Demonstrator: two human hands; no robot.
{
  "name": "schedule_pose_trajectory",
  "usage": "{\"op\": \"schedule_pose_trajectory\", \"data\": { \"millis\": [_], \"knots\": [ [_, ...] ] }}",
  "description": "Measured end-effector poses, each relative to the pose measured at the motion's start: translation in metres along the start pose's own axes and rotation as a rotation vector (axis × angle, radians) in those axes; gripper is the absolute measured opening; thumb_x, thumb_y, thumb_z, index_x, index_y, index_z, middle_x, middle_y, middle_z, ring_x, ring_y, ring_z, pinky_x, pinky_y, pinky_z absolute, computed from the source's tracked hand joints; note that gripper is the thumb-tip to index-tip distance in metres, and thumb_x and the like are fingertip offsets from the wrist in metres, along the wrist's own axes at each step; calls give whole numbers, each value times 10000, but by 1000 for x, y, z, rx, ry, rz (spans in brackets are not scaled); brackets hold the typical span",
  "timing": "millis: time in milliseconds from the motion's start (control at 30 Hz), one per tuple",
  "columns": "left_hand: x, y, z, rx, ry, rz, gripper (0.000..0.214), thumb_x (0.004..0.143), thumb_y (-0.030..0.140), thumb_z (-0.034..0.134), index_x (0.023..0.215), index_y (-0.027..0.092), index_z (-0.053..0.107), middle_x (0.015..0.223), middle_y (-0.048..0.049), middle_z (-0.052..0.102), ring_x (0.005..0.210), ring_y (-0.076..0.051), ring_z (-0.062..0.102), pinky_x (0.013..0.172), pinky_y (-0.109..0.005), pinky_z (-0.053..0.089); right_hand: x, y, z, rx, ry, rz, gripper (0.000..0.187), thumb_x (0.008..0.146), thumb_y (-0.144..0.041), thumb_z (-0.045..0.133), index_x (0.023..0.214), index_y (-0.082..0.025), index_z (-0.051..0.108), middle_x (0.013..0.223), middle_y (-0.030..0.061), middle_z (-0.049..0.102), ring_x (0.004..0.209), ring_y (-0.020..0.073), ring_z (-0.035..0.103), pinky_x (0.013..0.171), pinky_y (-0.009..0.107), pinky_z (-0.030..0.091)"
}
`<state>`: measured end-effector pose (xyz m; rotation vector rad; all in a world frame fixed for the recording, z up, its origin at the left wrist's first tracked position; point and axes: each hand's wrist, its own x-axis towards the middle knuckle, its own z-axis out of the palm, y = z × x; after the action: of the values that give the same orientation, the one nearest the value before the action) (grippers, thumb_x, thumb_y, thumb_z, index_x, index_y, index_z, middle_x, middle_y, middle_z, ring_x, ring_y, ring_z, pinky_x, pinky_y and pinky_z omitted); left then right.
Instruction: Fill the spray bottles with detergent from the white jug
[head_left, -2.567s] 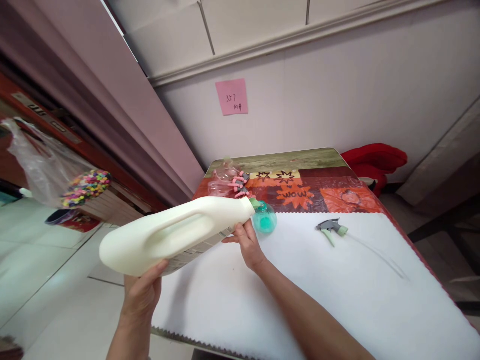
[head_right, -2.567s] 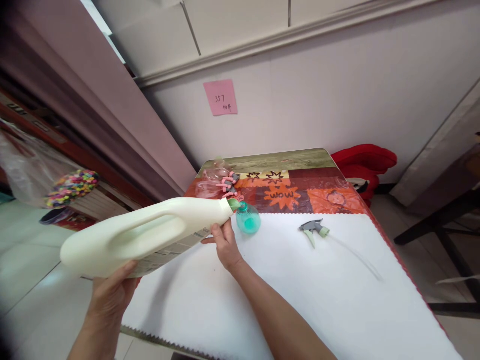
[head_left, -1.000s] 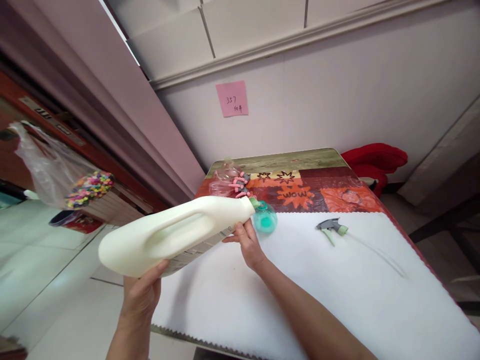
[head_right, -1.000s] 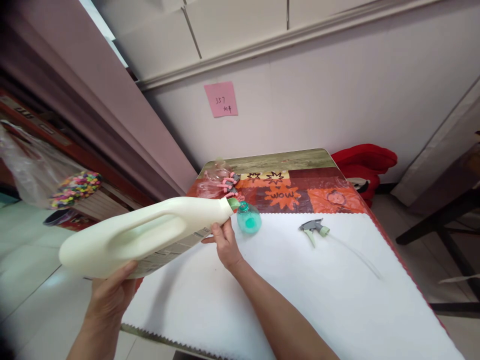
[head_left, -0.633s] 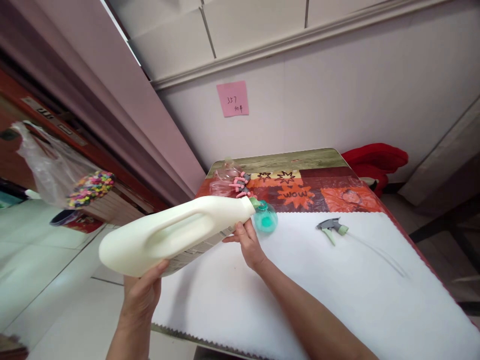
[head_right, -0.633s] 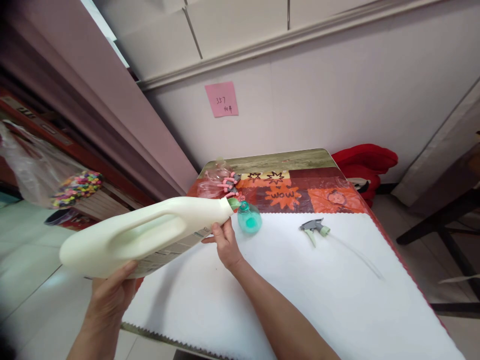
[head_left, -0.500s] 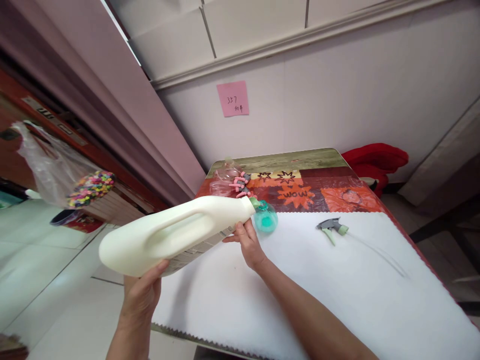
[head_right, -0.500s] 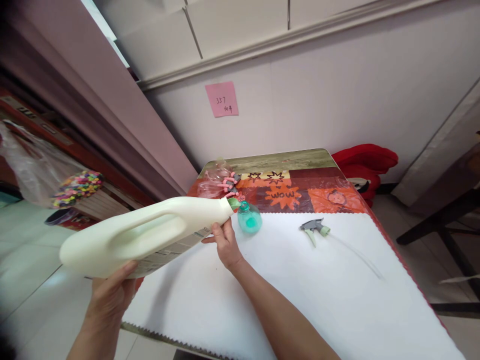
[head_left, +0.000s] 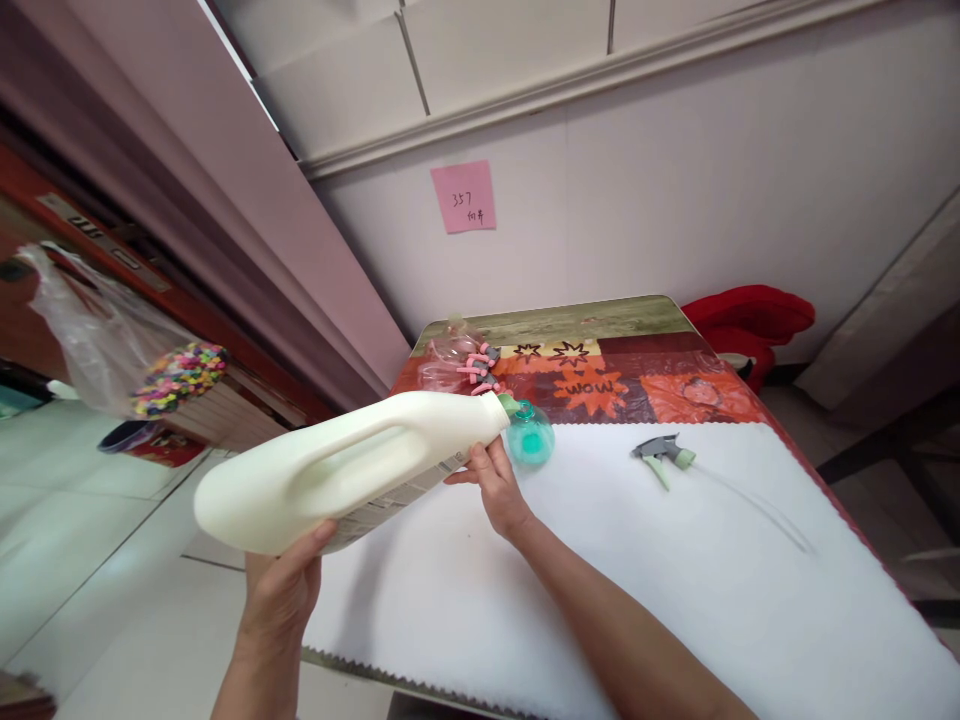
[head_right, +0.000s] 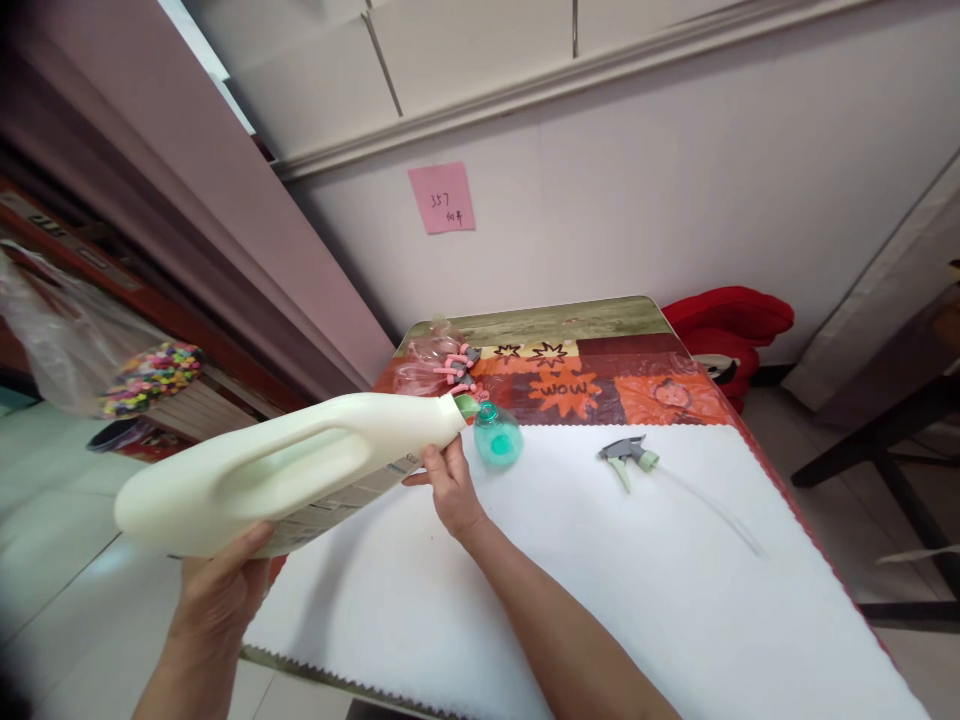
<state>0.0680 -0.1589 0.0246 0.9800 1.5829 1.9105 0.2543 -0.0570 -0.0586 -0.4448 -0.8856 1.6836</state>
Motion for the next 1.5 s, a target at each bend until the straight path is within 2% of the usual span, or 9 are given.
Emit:
{"op": "schedule_pose_trajectory", "data": {
  "millis": [133, 367, 667, 933, 1167, 1367, 1500],
  "knots": [
    [0, 0, 0, 8, -14, 15, 640, 598, 254, 870, 1206, 304, 676, 1311, -26, 681, 1341, -329, 526, 1162, -499, 386, 0, 0, 0, 3, 3, 1, 572, 907, -576, 568, 1379, -284, 428, 1218, 69, 604, 1021, 217, 653, 719, 376, 652],
    [-1, -1, 0, 4, -3, 13, 628, 595, 249, 875, 1190, 308, 682, 1323, -15, 674, 1353, -317, 514, 1177, -480, 365, 0, 0, 0, 8, 2, 1, 574, 906, -591, 566, 1368, -279, 431, 1238, 76, 597, 1043, 230, 657, 727, 395, 651],
    [-1, 0, 1, -16, -10, 31, 681, 581, 220, 881, 1227, 273, 674, 1359, -62, 645, 1345, -354, 512, 1176, -583, 315, -1, -1, 0, 4, -10, -3, 549, 929, -569, 541, 1378, -281, 415, 1188, 69, 616, 1098, 238, 649, 734, 381, 654],
    [-2, 2, 2, 20, -24, 31, 608, 609, 250, 859, 1190, 309, 688, 1355, -24, 650, 1330, -337, 531, 1152, -513, 391, 0, -2, 0, 2, -5, 2, 560, 922, -576, 549, 1383, -286, 419, 1197, 68, 615, 1099, 243, 647, 734, 393, 654],
    [-2, 1, 1, 22, -3, 19, 630, 598, 254, 866, 1198, 310, 683, 1334, -20, 663, 1335, -338, 525, 1168, -529, 364, 0, -2, 0, 6, -9, 1, 569, 923, -572, 549, 1394, -285, 407, 1170, 67, 619, 1099, 244, 645, 744, 404, 654],
    [-2, 1, 2, 37, 1, 17, 591, 592, 280, 870, 1156, 309, 696, 1313, -17, 678, 1317, -332, 544, 1150, -505, 404, 0, -1, 0, 1, -2, -2, 544, 929, -559, 541, 1385, -289, 413, 1167, 63, 618, 1096, 237, 646, 732, 384, 656],
    [-2, 2, 3, 27, 3, 19, 668, 562, 272, 885, 1195, 301, 674, 1320, -37, 670, 1325, -339, 532, 1163, -532, 373, -1, -2, 0, 1, -8, -5, 538, 930, -556, 541, 1377, -284, 415, 1163, 64, 619, 1093, 237, 649, 736, 388, 658]
  ]
}}
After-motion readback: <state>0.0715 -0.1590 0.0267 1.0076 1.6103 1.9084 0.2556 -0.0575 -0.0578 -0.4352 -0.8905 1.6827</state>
